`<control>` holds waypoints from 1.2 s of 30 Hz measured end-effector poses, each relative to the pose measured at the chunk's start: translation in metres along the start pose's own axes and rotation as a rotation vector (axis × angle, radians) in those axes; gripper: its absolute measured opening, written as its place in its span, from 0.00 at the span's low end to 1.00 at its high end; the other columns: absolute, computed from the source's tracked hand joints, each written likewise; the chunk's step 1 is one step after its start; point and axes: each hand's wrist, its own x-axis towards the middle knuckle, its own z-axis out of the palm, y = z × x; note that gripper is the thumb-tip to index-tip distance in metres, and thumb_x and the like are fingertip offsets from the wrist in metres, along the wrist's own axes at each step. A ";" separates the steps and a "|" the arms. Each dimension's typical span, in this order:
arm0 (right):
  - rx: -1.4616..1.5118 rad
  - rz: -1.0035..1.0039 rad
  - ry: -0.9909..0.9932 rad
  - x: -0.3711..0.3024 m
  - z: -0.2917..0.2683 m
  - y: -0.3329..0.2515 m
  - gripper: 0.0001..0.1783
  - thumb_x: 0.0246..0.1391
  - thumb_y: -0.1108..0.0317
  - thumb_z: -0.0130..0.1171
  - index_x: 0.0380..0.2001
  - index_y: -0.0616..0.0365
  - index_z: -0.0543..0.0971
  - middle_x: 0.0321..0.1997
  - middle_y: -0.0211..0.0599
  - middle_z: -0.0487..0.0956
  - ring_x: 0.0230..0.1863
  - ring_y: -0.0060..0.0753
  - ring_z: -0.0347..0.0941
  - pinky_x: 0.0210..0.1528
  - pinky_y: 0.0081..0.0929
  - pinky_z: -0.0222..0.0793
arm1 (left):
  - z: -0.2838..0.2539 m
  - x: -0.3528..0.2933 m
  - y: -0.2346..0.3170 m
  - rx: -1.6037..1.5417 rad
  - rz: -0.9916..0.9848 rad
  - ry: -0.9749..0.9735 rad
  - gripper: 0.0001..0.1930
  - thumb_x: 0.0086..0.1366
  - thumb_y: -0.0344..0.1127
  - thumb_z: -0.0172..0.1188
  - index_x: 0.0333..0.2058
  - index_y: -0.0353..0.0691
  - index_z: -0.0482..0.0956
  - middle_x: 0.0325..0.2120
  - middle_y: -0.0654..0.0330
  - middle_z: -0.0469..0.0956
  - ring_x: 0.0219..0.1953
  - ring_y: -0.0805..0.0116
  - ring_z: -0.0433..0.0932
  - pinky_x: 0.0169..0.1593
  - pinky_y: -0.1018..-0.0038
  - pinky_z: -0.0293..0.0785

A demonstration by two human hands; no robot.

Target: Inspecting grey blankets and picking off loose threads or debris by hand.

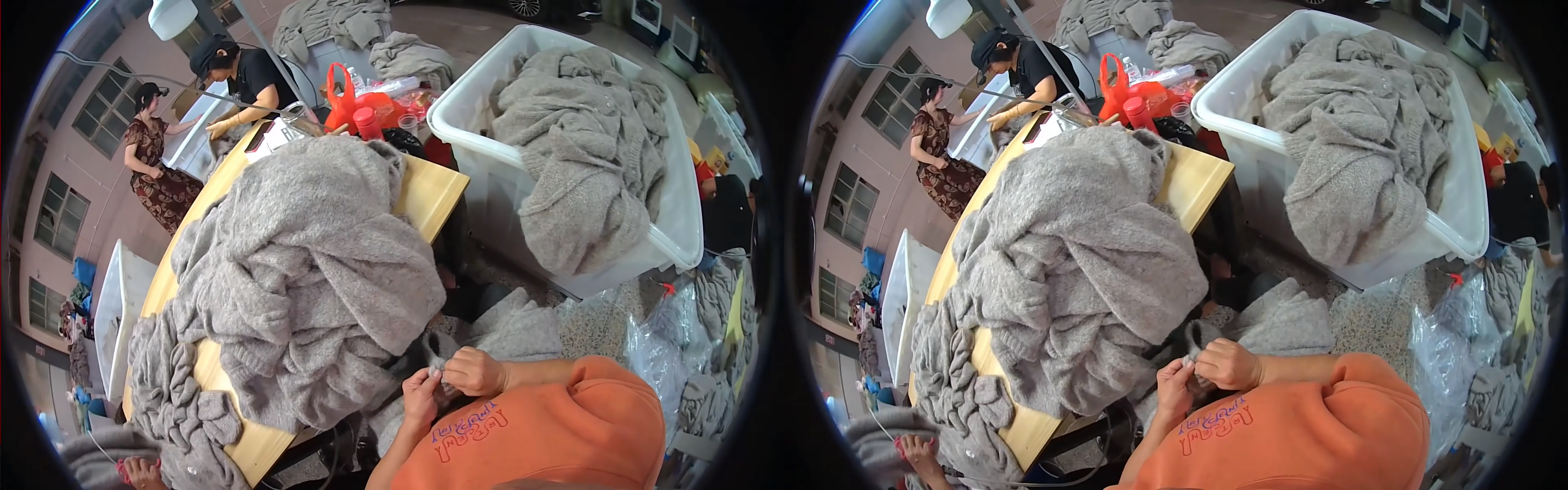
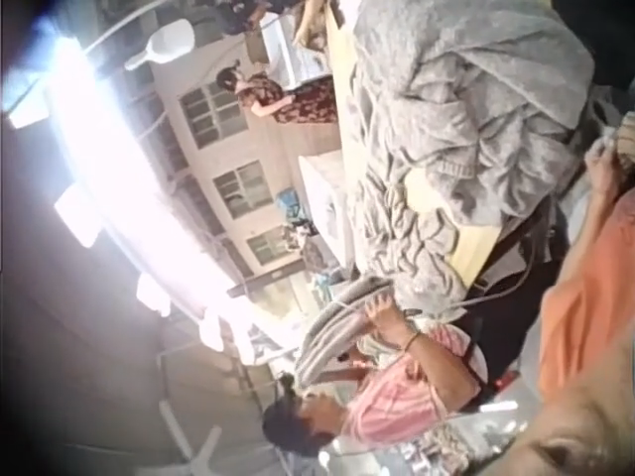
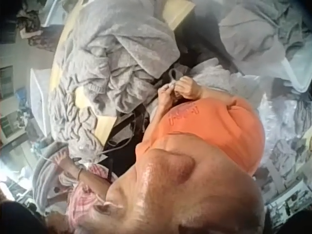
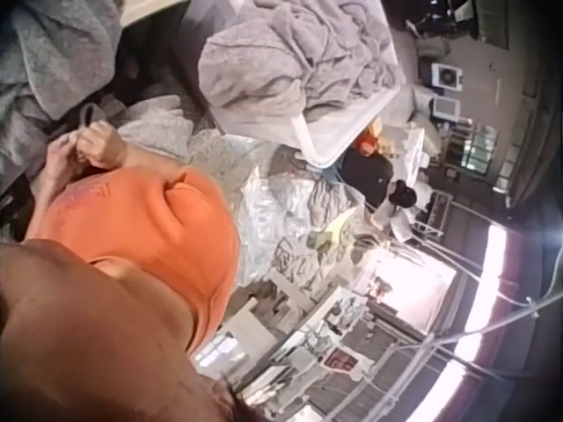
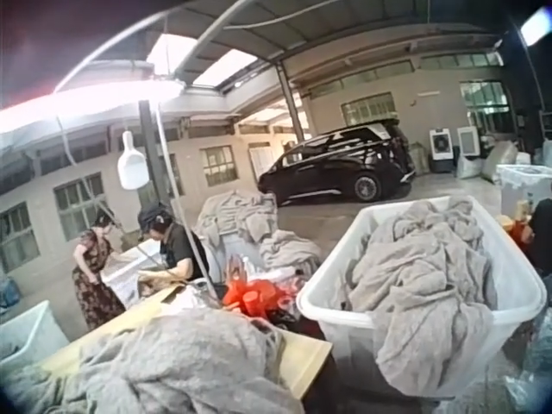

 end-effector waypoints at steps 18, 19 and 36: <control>0.752 0.643 -0.457 0.000 0.005 0.018 0.09 0.40 0.74 0.52 0.29 0.62 0.70 0.28 0.41 0.73 0.32 0.39 0.71 0.33 0.28 0.65 | -0.011 -0.003 -0.018 0.246 0.223 0.116 0.04 0.53 0.22 0.52 0.28 0.32 0.74 0.22 0.68 0.72 0.25 0.83 0.67 0.30 0.86 0.64; 0.759 0.647 -0.465 0.000 0.005 0.015 0.09 0.40 0.74 0.52 0.29 0.62 0.70 0.28 0.41 0.73 0.32 0.39 0.71 0.33 0.28 0.65 | -0.012 -0.005 -0.019 0.289 0.224 0.120 0.04 0.53 0.22 0.52 0.28 0.32 0.74 0.22 0.68 0.72 0.25 0.83 0.67 0.30 0.86 0.64; 0.402 0.658 -0.276 -0.011 0.022 0.006 0.04 0.38 0.75 0.53 0.17 0.61 0.69 0.17 0.43 0.69 0.19 0.44 0.67 0.19 0.32 0.60 | -0.003 -0.004 -0.011 0.958 0.791 0.295 0.04 0.47 0.19 0.53 0.23 0.33 0.73 0.15 0.58 0.70 0.17 0.72 0.68 0.22 0.80 0.64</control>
